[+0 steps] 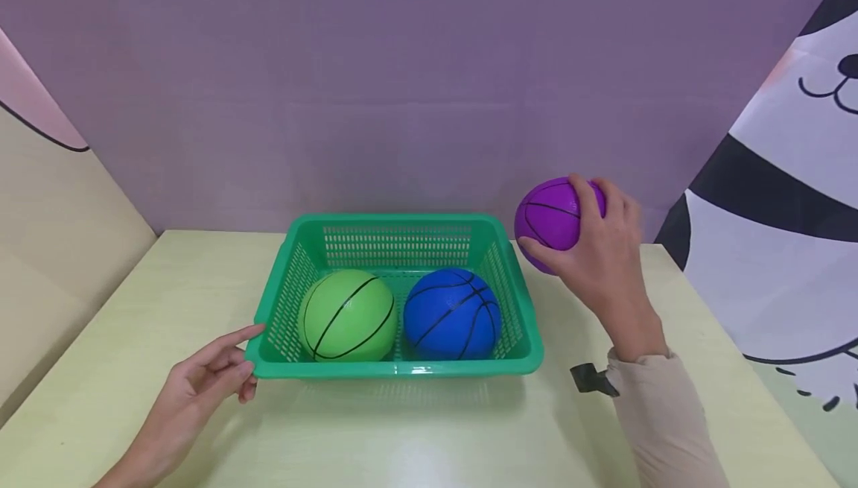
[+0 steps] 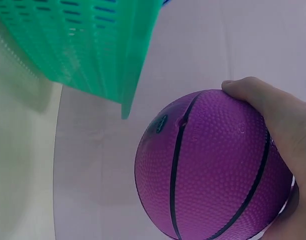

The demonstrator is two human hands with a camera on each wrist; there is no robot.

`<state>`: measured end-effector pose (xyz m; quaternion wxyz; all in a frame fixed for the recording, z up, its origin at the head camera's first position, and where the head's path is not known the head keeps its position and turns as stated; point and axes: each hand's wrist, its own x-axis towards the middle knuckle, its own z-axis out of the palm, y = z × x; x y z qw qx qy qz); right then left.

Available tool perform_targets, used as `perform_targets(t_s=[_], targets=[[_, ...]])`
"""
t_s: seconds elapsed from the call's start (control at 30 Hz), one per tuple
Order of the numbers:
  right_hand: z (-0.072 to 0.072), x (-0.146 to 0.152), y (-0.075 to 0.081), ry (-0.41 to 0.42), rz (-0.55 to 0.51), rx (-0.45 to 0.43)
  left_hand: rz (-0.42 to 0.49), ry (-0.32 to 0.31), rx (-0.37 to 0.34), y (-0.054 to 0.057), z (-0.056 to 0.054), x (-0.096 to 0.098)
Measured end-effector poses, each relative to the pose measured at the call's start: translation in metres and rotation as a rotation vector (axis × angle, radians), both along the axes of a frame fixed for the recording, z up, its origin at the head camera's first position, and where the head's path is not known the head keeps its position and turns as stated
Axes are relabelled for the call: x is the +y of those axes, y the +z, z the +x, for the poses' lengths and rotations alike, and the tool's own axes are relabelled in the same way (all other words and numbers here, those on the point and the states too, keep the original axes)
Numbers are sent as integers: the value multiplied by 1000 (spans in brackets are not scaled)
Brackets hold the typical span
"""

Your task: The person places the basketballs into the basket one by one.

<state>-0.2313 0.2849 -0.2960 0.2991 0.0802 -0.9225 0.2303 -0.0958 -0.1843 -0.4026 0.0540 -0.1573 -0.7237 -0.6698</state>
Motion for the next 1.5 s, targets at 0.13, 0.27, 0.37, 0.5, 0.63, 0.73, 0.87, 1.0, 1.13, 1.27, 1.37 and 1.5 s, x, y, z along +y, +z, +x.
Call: perform_targets(t_s=[0.13, 0.27, 0.37, 0.5, 0.63, 0.73, 0.87, 1.0, 1.13, 1.27, 1.37, 1.5], targets=[[-1, -6, 1, 31, 27, 0, -5, 1, -6, -1, 0, 1], [-4, -15, 5, 64, 55, 4, -12, 11, -12, 0, -1, 2], [-5, -22, 10, 87, 83, 4, -12, 12, -11, 0, -1, 2], [-7, -33, 17, 112, 130, 3, -17, 15, -10, 0, -1, 2], [-9, -44, 23, 139, 175, -4, -22, 17, -10, 0, -1, 1], [-12, -52, 26, 155, 206, -8, -23, 15, -6, 0, -1, 1], [-17, -61, 28, 177, 248, -3, -22, 9, -1, 0, -1, 1], [-23, -69, 26, 201, 271, -6, -13, 1, 2, 0, -1, 1], [-27, -78, 25, 222, 288, -11, -6, -2, 7, 0, -1, 1], [-30, -88, 24, 249, 309, -16, -5, -4, 22, 0, -1, 1], [-32, -97, 24, 275, 320, -21, -3, -5, 27, 0, -1, 1], [-32, -110, 23, 313, 322, -33, 1, -8, 19, -1, -1, 1]])
